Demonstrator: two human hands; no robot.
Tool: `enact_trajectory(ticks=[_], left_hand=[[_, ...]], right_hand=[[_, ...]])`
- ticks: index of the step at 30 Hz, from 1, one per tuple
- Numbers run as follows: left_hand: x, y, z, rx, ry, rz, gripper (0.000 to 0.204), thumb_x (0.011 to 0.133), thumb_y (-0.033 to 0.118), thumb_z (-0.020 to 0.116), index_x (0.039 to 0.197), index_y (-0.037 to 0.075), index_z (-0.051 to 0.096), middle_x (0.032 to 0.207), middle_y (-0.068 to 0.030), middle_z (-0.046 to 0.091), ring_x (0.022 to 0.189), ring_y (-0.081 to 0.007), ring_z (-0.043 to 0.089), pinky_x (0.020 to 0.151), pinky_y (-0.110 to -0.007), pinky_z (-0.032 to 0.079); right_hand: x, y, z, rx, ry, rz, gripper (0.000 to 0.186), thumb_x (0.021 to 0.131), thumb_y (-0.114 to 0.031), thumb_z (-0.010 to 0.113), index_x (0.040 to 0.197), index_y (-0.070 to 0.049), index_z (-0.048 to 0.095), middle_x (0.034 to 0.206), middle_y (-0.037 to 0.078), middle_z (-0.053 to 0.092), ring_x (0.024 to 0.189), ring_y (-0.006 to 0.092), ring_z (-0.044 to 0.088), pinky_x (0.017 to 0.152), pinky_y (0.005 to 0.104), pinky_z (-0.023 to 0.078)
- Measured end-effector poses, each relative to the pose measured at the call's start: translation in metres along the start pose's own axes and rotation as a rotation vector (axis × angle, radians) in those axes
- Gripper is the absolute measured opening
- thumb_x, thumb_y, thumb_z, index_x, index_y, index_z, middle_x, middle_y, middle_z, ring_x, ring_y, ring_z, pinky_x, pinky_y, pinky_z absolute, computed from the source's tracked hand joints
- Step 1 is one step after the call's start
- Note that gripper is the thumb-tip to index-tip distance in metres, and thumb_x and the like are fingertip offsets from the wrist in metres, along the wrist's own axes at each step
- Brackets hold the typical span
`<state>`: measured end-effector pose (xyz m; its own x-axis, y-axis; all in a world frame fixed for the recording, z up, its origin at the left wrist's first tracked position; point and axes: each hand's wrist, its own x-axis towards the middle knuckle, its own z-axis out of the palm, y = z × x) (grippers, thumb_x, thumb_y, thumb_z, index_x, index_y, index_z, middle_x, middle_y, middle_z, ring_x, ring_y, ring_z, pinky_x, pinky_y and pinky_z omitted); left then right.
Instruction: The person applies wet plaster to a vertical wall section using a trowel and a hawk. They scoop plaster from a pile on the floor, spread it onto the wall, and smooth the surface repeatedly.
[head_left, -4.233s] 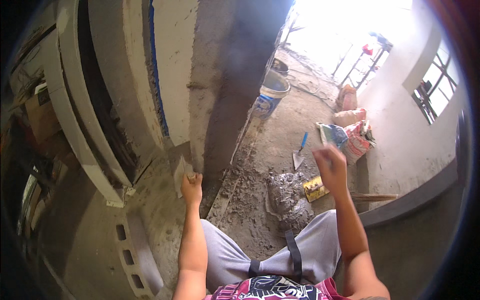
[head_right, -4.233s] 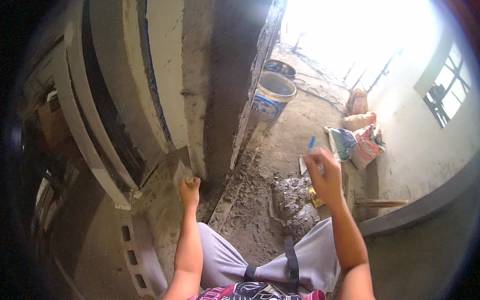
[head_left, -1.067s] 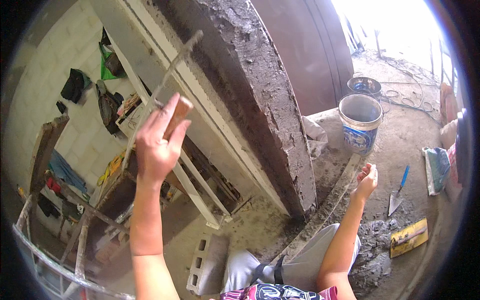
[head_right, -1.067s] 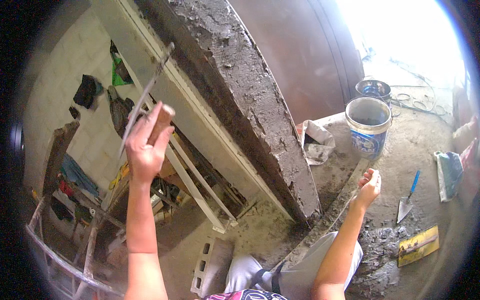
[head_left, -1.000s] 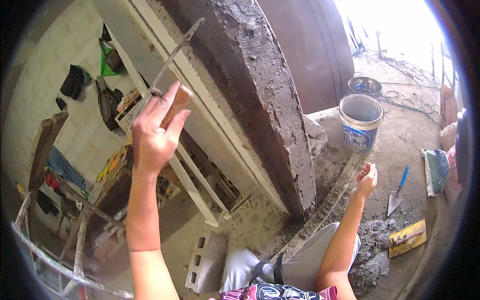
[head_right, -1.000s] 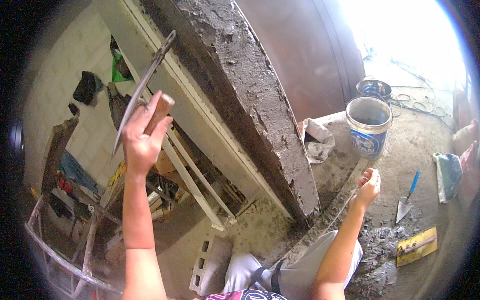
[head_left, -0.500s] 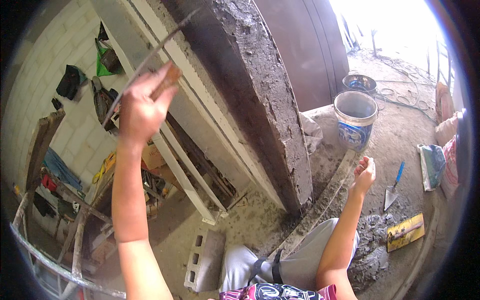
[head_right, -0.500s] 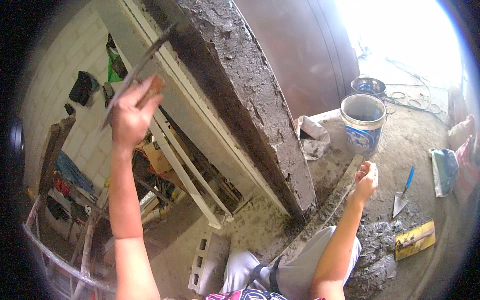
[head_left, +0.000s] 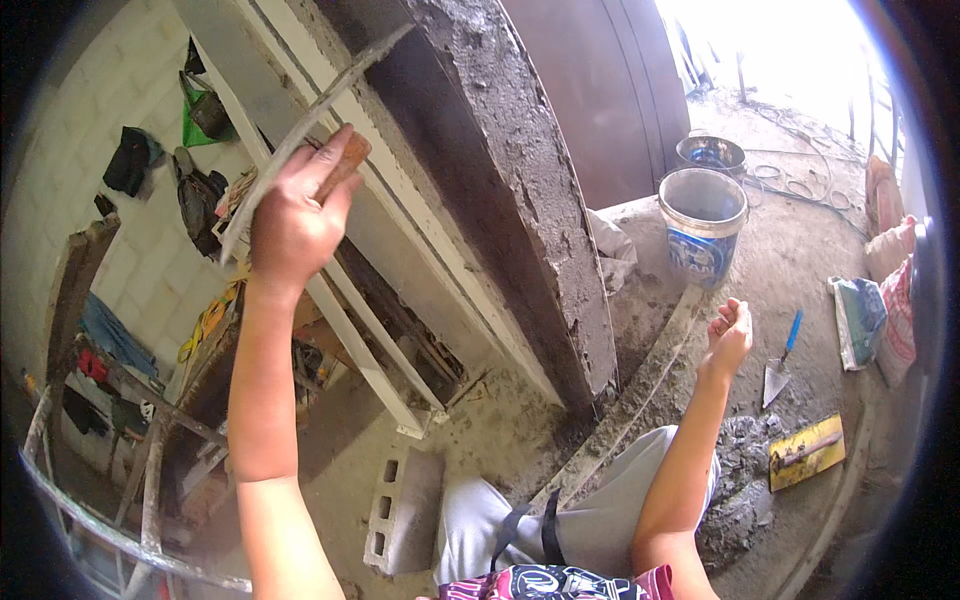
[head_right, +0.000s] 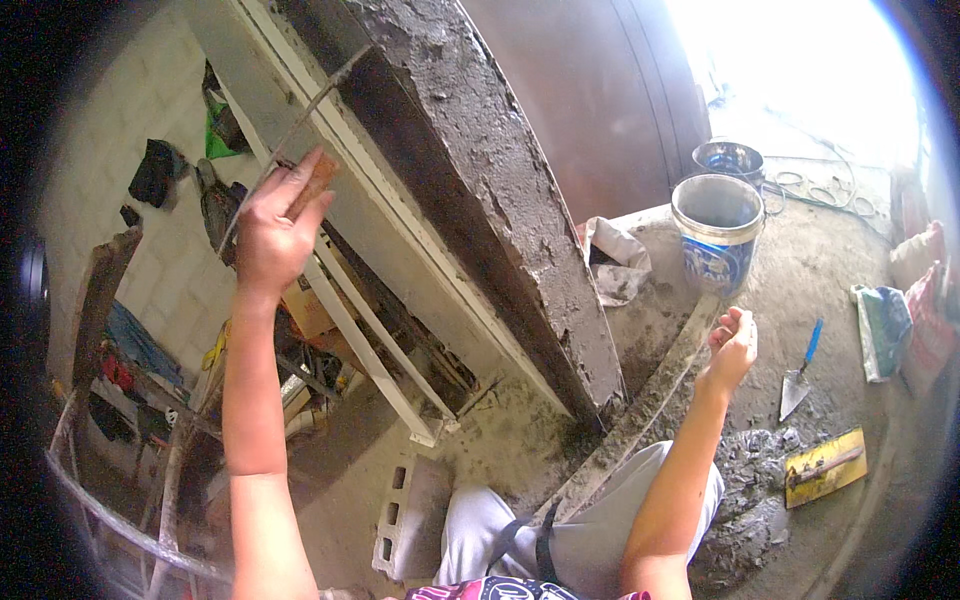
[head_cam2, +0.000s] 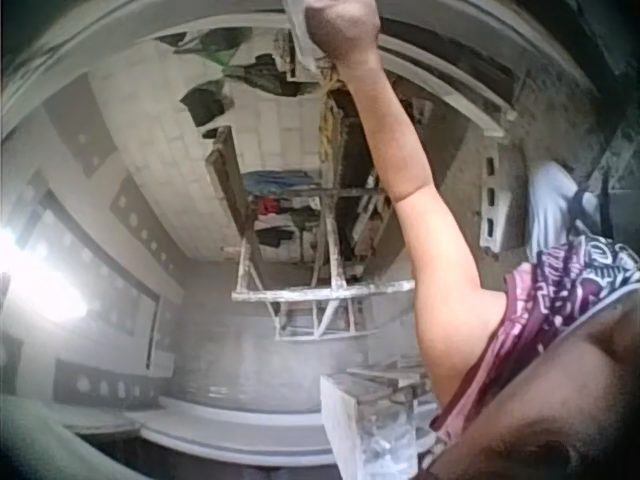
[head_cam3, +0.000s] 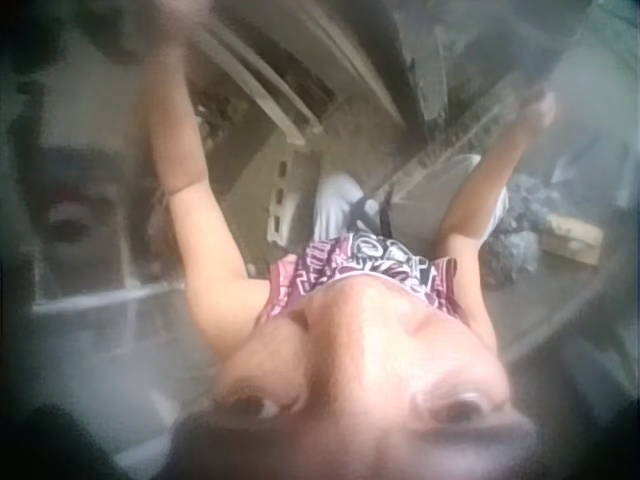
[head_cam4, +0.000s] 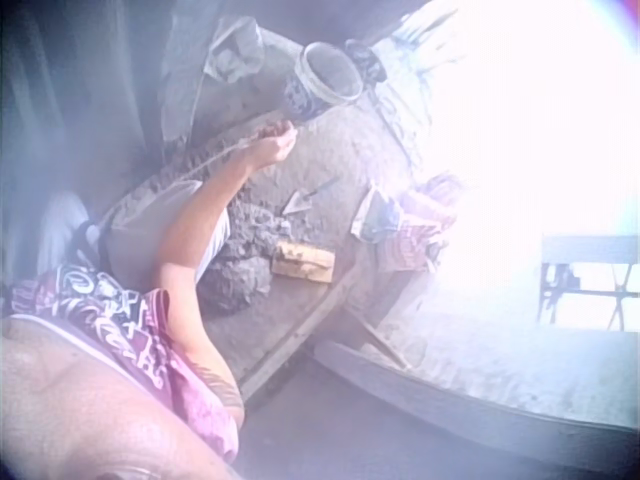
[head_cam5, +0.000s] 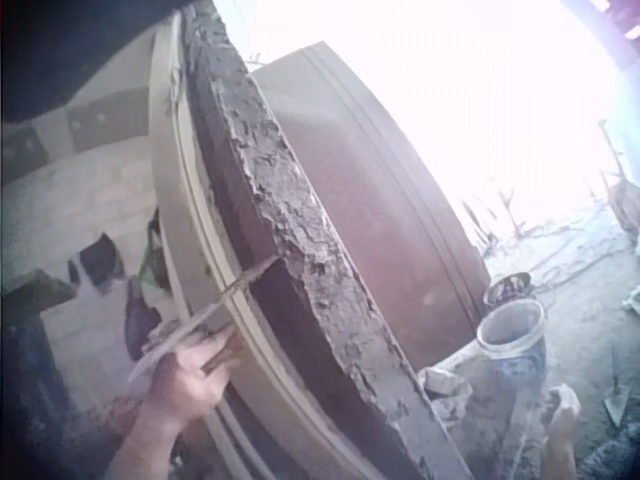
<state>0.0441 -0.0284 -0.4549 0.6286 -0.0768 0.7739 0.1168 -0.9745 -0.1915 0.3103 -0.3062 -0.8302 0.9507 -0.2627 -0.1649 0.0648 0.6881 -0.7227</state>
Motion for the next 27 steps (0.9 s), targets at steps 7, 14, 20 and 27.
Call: enact_trajectory(ticks=[7, 14, 20, 27], left_hand=[[-0.043, 0.002, 0.013, 0.006, -0.147, 0.02, 0.049, 0.078, 0.0, 0.073, 0.126, 0.005, 0.064, 0.089, -0.0147, 0.063, 0.081, -0.0266, 0.062, 0.076, -0.034, 0.049], [-0.073, 0.002, 0.035, -0.031, -0.115, 0.047, 0.05, 0.077, 0.001, 0.074, 0.126, 0.006, 0.064, 0.093, -0.0149, 0.064, 0.084, -0.0269, 0.063, 0.081, -0.034, 0.05], [-0.035, 0.009, 0.015, 0.069, -0.079, -0.03, 0.045, 0.082, 0.0, 0.069, 0.127, 0.004, 0.063, 0.097, -0.0182, 0.067, 0.088, -0.0279, 0.065, 0.08, -0.033, 0.051], [-0.055, 0.001, 0.016, -0.138, -0.155, -0.032, 0.045, 0.08, -0.001, 0.071, 0.124, 0.003, 0.065, 0.095, -0.0156, 0.067, 0.085, -0.0253, 0.065, 0.077, -0.033, 0.05]], right_hand=[[0.005, -0.007, -0.007, 0.024, -0.006, -0.007, 0.028, 0.099, -0.032, 0.049, 0.1, -0.007, 0.062, 0.084, 0.0, 0.057, 0.066, 0.0086, 0.048, 0.063, 0.0263, 0.039], [0.0, -0.015, -0.007, 0.03, 0.013, -0.001, 0.026, 0.1, -0.029, 0.05, 0.103, -0.007, 0.062, 0.083, -0.001, 0.057, 0.065, 0.0086, 0.048, 0.06, 0.0251, 0.038], [0.002, -0.016, -0.011, 0.036, 0.003, -0.016, 0.026, 0.099, -0.03, 0.051, 0.103, -0.007, 0.062, 0.084, -0.001, 0.057, 0.067, 0.0088, 0.048, 0.062, 0.0252, 0.038], [0.009, -0.011, -0.013, 0.044, 0.011, -0.018, 0.027, 0.099, -0.032, 0.052, 0.104, -0.008, 0.062, 0.085, -0.001, 0.058, 0.068, 0.0094, 0.048, 0.063, 0.0267, 0.039]])
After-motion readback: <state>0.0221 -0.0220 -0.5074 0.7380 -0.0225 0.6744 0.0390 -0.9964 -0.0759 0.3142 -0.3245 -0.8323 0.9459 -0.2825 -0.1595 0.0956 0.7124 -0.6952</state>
